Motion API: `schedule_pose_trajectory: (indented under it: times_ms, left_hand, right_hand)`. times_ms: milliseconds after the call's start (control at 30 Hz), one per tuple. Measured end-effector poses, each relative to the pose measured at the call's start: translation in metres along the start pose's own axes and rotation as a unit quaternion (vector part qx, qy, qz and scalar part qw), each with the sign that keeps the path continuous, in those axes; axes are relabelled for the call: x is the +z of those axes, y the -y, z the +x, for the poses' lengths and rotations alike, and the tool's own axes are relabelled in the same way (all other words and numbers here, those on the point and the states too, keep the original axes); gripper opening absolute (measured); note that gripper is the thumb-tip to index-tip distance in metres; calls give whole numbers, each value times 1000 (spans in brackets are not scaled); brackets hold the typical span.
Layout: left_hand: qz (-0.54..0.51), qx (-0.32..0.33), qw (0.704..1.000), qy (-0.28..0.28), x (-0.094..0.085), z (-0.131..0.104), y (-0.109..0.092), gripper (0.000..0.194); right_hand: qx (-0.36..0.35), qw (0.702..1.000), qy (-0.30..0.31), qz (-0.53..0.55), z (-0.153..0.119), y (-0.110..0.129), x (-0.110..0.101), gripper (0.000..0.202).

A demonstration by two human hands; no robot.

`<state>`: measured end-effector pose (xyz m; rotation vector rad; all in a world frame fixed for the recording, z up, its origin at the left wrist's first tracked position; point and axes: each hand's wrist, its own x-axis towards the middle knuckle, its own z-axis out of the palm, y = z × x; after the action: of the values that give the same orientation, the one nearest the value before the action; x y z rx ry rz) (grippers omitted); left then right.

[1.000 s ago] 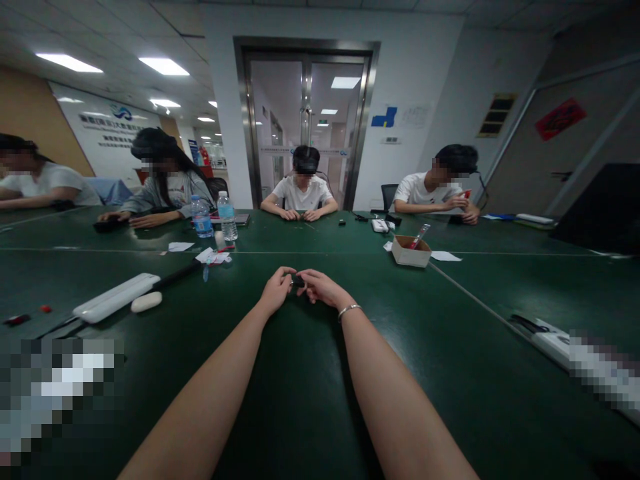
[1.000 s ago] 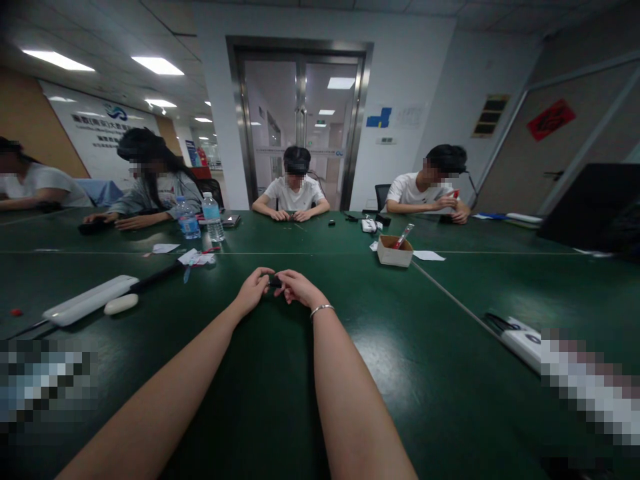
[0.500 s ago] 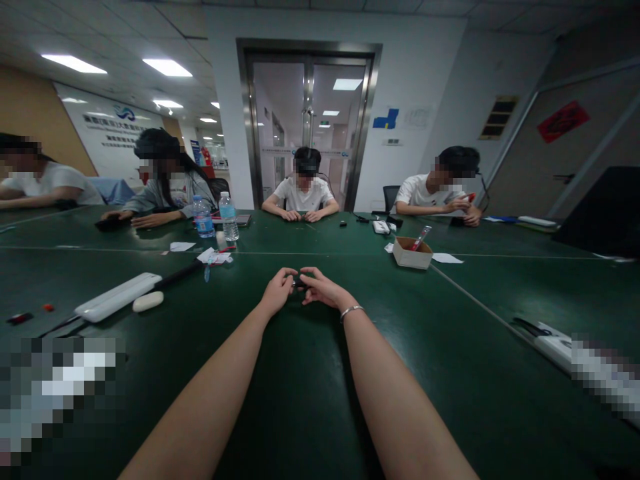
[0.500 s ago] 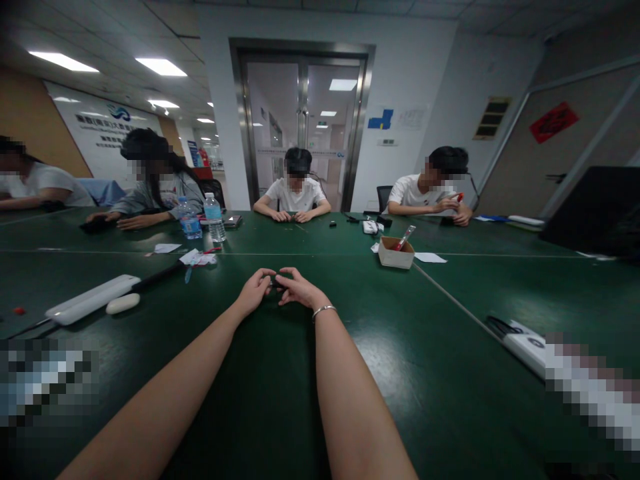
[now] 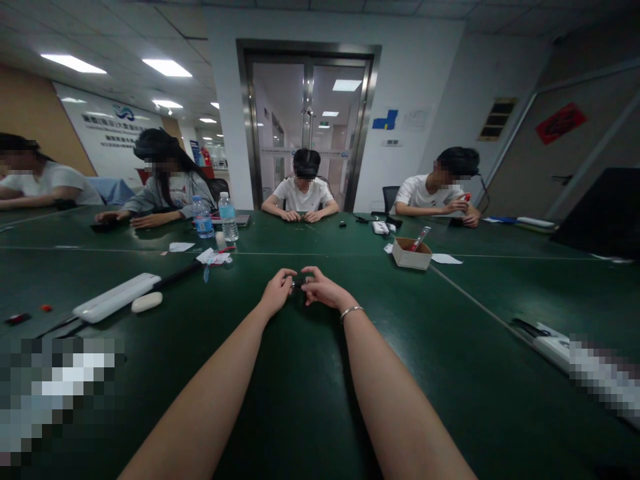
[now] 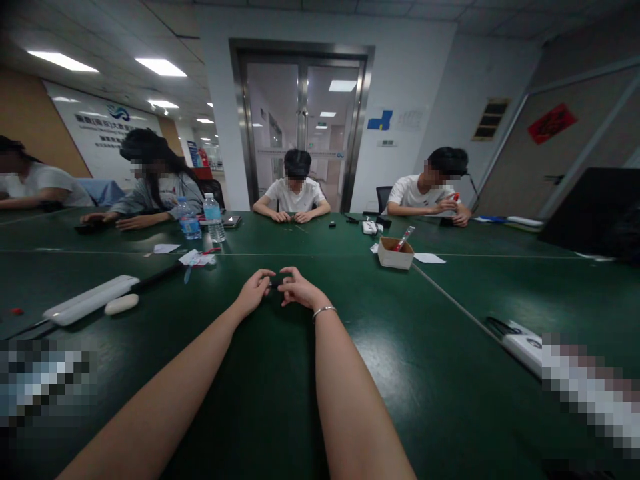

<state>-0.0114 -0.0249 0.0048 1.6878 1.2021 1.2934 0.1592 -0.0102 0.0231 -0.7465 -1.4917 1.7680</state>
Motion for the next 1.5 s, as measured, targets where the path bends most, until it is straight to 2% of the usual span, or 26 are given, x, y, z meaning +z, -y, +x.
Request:
schedule_pose_trajectory:
  times_ms: [67, 100, 200, 267, 400, 567, 667, 800, 967, 1100, 1233, 1367, 1500]
  left_hand:
    - [-4, 0, 1000, 4, 0, 0, 1, 27]
    - [-5, 0, 1000, 5, 0, 0, 1, 27]
    - [-9, 1, 1000, 5, 0, 0, 0, 26]
    - [-9, -1, 1000, 5, 0, -1, -1, 25]
    - [-7, -4, 1000, 7, -1, -2, -4, 25]
    - [-9, -7, 1000, 4, -1, -2, -4, 26]
    - [-3, -8, 1000, 6, -1, -2, -3, 26]
    - [4, -4, 1000, 5, 0, -2, -2, 26]
    - [1, -12, 1000, 1, 0, -2, -3, 26]
    - [-2, -7, 1000, 1, 0, -2, -3, 25]
    - [-1, -5, 1000, 1, 0, -2, -3, 24]
    - [-1, -3, 1000, 4, 0, -2, -3, 24]
    - [3, 0, 1000, 7, 0, -1, -1, 23]
  right_hand:
    - [-22, 1000, 3, 20, -1, 0, 0, 62]
    - [-18, 1000, 1, 24, -1, 0, 0, 61]
    - [28, 999, -12, 13, 0, 0, 1, 34]
    - [33, 999, -17, 9, 1, -1, 1, 28]
    - [-8, 999, -6, 40, 1, -2, -1, 52]
    - [20, 999, -25, 17, 1, -2, 0, 27]
    - [-2, 999, -23, 25, 0, 0, 1, 32]
    - [14, 998, -47, 41, 0, 0, 1, 20]
    - [-5, 998, -42, 38, 1, -1, 0, 34]
    - [19, 998, -51, 15, 2, -1, 1, 23]
    - [-3, 999, -39, 22, 1, -1, 0, 34]
    - [14, 999, -45, 20, 1, -1, 1, 22]
    - [-5, 999, -36, 30, 0, 0, 2, 33]
